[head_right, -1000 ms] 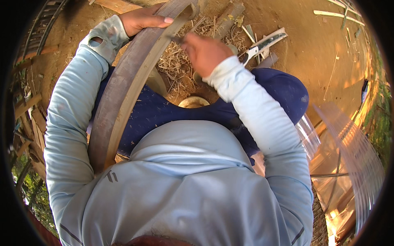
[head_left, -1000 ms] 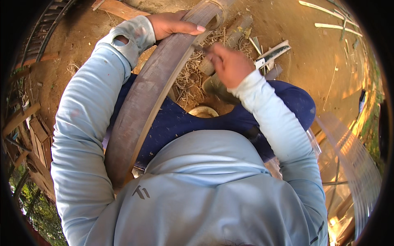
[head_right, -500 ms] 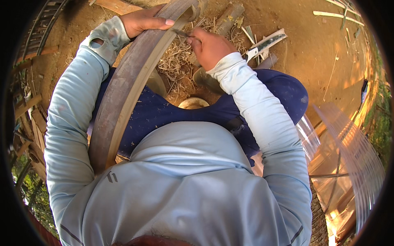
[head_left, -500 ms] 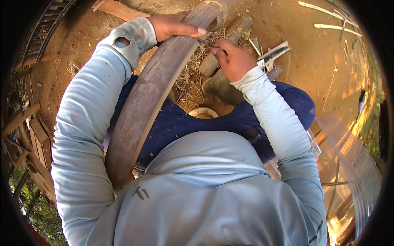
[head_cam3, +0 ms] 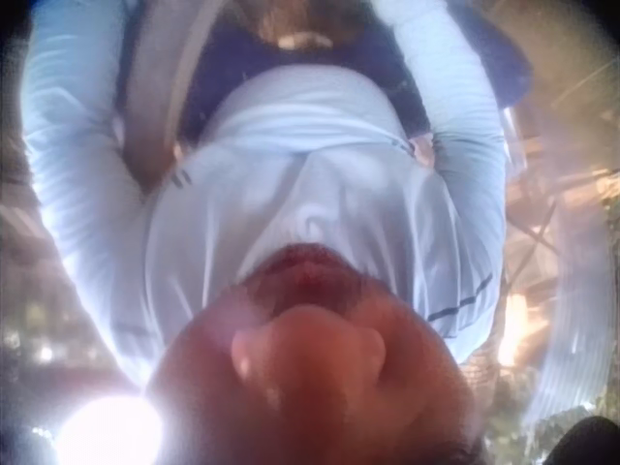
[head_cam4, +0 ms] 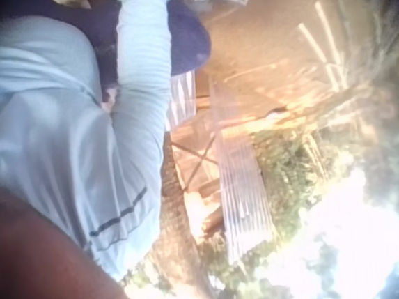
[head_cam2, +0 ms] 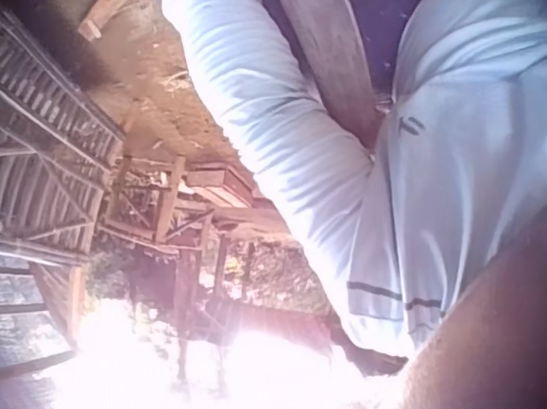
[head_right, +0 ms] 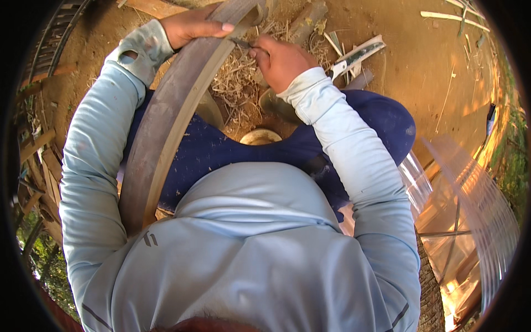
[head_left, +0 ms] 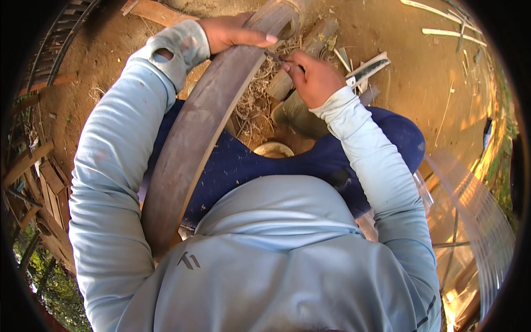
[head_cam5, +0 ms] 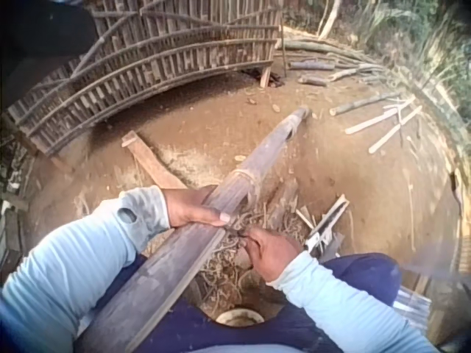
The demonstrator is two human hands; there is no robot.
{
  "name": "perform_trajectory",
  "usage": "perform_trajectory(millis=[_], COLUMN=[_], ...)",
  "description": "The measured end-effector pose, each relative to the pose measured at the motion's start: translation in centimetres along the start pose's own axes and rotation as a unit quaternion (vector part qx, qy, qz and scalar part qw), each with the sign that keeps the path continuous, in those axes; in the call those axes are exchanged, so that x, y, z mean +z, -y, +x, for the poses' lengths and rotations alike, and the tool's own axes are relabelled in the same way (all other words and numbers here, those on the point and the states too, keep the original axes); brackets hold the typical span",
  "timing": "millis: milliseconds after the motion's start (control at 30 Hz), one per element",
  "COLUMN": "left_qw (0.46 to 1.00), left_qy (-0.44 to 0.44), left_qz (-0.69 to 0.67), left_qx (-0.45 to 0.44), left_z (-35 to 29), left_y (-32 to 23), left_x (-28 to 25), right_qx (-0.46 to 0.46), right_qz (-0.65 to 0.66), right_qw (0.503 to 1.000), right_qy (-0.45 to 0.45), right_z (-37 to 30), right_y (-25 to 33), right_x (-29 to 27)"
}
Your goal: The person holds a long curved bamboo piece on their lap and uses a small knife to carve and smooth its surface. They rotate the bamboo periodically to access different sections and continue scraping away material.
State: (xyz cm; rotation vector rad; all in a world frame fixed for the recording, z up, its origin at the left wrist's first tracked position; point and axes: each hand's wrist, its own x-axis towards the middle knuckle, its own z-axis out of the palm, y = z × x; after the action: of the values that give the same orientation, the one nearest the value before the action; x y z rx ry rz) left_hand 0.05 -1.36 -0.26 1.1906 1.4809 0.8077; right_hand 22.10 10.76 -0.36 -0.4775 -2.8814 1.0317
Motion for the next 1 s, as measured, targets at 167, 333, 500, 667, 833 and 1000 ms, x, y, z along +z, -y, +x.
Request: perform_trajectory(millis=[167,333,500,667,833,1000], left_qw=[1.0,1.0,0.999,0.999,0.999,0.999], left_qy=[-0.006,-0.001,-0.036,-0.008,-0.044,-0.031], left_qz=[0.009,-0.013,-0.006,-0.023,-0.002,0.003], left_qx=[0.004,0.008,-0.003,-0.027,-0.023,-0.019], left_z=[0.0,-0.4,-0.7,-1.0,-1.2,-1.1], left_y=[0.1,-0.1,-0.7,-2.3,-1.1,-1.6], left_x=[-0.3,0.2,0.1,-0.2,0.2,0.7], right_qx=[0.001,0.009,0.038,0.032,-0.016,0.027], right_qz=[-0.001,0.001,-0.028,-0.022,0.004,-0.008], right_qw=[1.0,1.0,0.999,0.999,1.0,1.0], right_qy=[0.021,0.01,0.012,-0.029,-0.022,-0.006], right_z=[-1.1,-1.3,-0.7,1.0,-0.6,0.0], right_y=[0.7,0.8,0.5,-1.0,0.1,-0.3], right_x=[0.0,0.1,-0.1,-0.4,0.7,0.2])
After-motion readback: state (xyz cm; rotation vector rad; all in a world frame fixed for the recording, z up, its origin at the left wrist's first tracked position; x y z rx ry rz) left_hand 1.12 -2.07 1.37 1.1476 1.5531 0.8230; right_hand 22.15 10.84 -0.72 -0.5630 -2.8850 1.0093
